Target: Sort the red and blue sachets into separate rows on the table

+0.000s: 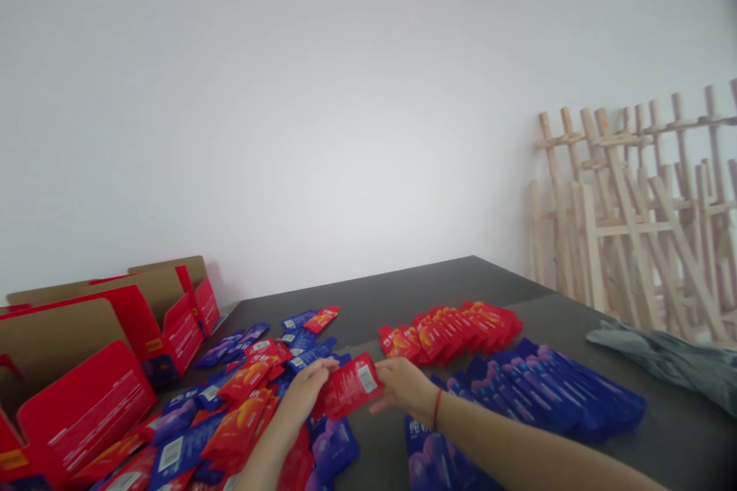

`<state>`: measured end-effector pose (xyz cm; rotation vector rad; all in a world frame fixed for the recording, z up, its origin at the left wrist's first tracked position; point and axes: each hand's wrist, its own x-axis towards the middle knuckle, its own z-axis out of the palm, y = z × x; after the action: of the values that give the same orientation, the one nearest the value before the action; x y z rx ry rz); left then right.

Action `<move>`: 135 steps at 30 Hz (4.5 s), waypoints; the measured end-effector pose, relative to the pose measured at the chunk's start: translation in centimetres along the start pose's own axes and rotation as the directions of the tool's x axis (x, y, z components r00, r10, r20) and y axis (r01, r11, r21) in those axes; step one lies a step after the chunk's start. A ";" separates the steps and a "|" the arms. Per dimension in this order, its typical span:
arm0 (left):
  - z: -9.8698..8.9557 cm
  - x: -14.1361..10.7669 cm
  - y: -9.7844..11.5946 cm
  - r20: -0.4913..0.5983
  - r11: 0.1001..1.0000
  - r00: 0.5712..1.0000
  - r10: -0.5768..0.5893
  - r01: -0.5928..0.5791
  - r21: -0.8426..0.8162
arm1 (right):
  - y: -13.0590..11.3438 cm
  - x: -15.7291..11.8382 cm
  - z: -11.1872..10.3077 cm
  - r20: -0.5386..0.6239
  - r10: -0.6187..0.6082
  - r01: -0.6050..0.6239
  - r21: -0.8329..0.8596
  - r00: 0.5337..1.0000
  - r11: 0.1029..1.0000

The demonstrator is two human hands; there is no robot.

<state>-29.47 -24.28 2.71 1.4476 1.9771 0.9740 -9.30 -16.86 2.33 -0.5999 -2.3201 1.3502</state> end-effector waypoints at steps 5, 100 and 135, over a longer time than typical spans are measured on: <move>2.8 0.2 0.1 0.116 0.982 0.991 0.063 -0.040 -0.187 | 0.8 -0.7 -1.3 0.128 0.103 -0.143 0.363 0.986 0.921; 3.3 -2.7 1.5 0.015 0.946 0.987 0.158 -0.156 0.284 | 8.3 -9.3 6.5 -0.058 -0.561 0.151 -0.936 0.826 0.319; 15.2 -8.9 5.6 0.304 0.804 0.939 0.158 -0.301 0.513 | 2.0 -15.8 -5.3 -0.196 0.067 -0.195 -0.763 0.978 0.616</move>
<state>-12.12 -27.84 -2.48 2.0518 2.0100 0.2661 7.04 -20.74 1.23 -1.0939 -2.7049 0.2126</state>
